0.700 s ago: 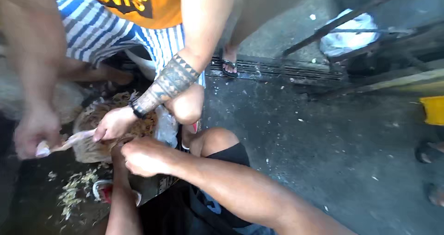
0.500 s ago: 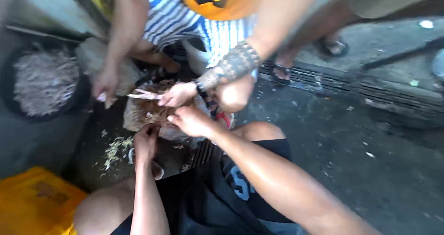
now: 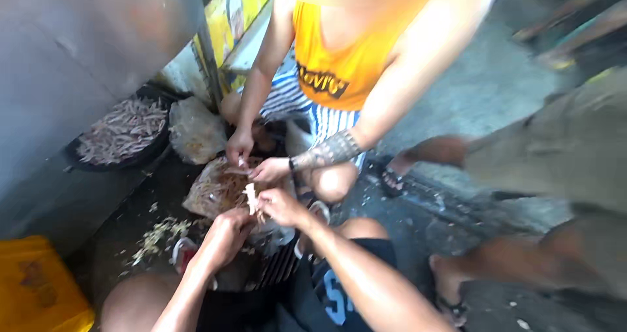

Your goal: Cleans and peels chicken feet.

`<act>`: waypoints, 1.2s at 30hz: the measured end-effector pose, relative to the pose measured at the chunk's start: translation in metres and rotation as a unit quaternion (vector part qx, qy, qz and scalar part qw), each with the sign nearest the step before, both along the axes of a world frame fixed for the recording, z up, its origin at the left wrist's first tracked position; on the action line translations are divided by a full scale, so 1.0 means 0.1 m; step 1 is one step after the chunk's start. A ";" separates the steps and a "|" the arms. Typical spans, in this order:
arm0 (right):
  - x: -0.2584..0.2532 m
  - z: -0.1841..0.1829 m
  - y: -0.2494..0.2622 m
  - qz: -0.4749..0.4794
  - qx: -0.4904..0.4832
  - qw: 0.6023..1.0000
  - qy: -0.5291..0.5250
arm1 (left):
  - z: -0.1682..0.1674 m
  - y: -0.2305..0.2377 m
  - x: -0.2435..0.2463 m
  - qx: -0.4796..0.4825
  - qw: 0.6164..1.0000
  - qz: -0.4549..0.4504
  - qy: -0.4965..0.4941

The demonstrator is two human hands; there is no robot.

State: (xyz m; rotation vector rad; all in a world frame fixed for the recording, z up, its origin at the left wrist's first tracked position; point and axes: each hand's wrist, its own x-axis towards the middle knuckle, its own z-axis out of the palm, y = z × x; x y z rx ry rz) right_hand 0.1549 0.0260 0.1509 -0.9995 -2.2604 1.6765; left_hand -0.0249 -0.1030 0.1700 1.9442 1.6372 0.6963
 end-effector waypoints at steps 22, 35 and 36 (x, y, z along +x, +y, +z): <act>-0.01 0.04 -0.17 0.062 0.055 0.997 -0.010 | -0.21 0.13 0.03 -0.150 0.898 0.223 -0.350; 0.06 0.06 -0.20 0.083 0.002 0.995 0.049 | -0.19 0.11 -0.01 -0.147 0.913 0.212 -0.317; 0.06 0.06 -0.21 0.080 -0.003 0.995 0.058 | -0.22 0.10 0.00 -0.139 0.899 0.216 -0.354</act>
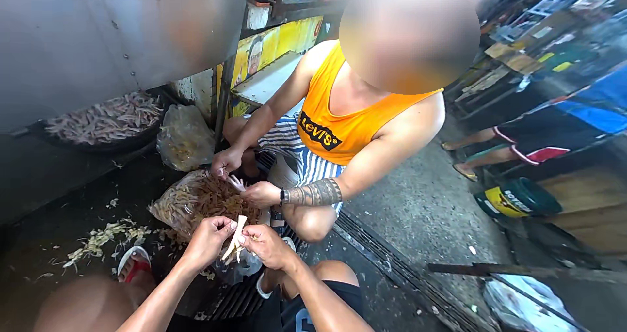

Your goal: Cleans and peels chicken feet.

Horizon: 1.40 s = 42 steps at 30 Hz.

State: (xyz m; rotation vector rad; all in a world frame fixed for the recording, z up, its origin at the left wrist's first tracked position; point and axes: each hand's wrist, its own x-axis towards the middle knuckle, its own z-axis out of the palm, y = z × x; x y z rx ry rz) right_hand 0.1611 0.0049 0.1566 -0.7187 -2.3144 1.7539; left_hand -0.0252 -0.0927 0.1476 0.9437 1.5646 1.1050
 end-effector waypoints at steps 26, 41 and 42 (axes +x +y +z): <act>-0.07 -0.01 -0.10 0.046 0.076 0.994 -0.061 | 0.14 0.01 -0.01 -0.074 0.985 -0.075 0.134; 0.01 0.14 -0.12 -0.116 0.145 0.979 0.079 | 0.13 0.21 -0.42 -0.119 0.982 0.135 0.058; 0.03 0.18 -0.08 -0.133 0.138 0.979 0.063 | 0.15 0.17 -0.44 -0.098 0.985 0.138 0.046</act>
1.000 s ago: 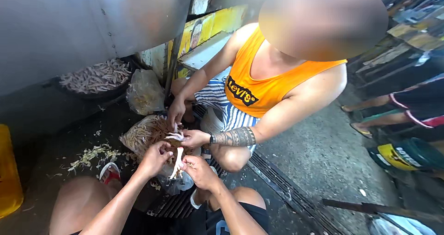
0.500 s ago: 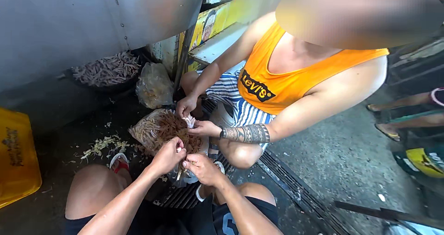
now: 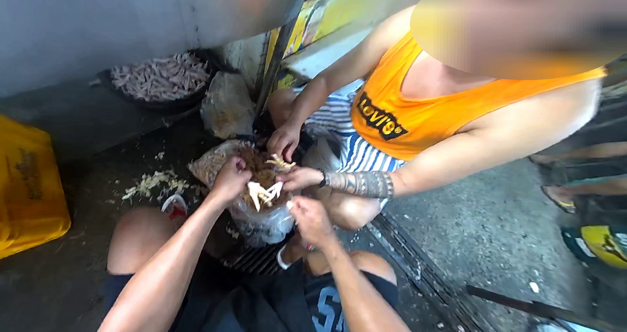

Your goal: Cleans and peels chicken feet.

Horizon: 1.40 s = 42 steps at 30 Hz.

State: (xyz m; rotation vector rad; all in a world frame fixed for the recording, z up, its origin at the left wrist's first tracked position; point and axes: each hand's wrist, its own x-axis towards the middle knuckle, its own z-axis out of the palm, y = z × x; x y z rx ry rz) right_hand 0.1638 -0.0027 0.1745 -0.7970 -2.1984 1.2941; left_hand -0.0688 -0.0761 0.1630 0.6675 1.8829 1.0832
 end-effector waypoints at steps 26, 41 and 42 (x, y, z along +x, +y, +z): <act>-0.05 -0.14 -0.20 0.130 -0.090 0.986 -0.047 | -0.30 0.07 -0.29 -0.024 0.990 0.139 0.022; -0.16 -0.31 -0.08 0.101 -0.009 0.988 -0.116 | -0.30 0.06 0.29 0.056 0.994 -0.039 -0.082; -0.16 -0.31 -0.08 0.094 -0.015 0.989 -0.114 | -0.31 0.05 0.29 0.060 0.994 -0.042 -0.085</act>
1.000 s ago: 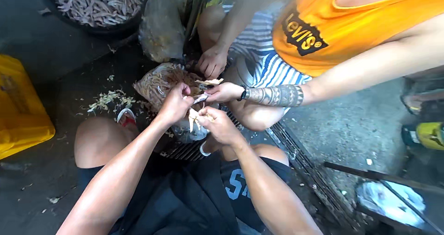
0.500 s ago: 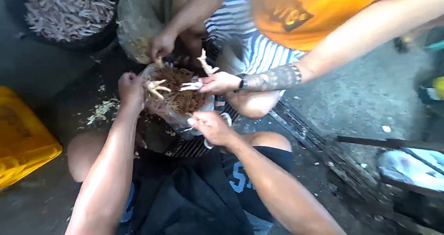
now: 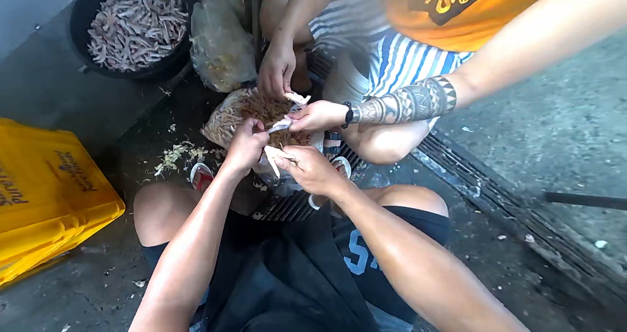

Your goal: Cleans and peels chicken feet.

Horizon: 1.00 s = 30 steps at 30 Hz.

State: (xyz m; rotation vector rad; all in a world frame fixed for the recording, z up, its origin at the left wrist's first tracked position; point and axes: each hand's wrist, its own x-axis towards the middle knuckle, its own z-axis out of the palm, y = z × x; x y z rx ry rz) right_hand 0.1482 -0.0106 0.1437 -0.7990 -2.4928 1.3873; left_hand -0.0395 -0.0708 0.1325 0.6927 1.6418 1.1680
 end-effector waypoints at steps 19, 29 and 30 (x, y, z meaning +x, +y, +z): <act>0.03 0.05 0.04 -0.035 -0.010 0.999 0.020 | 0.07 -0.02 -0.22 -0.016 0.997 0.080 -0.013; 0.00 0.10 -0.12 0.008 -0.069 0.995 0.068 | -0.03 0.07 -0.35 -0.075 0.984 0.133 0.090; 0.05 0.11 -0.15 0.023 -0.084 0.992 0.095 | -0.06 0.06 -0.53 -0.083 0.976 0.176 0.101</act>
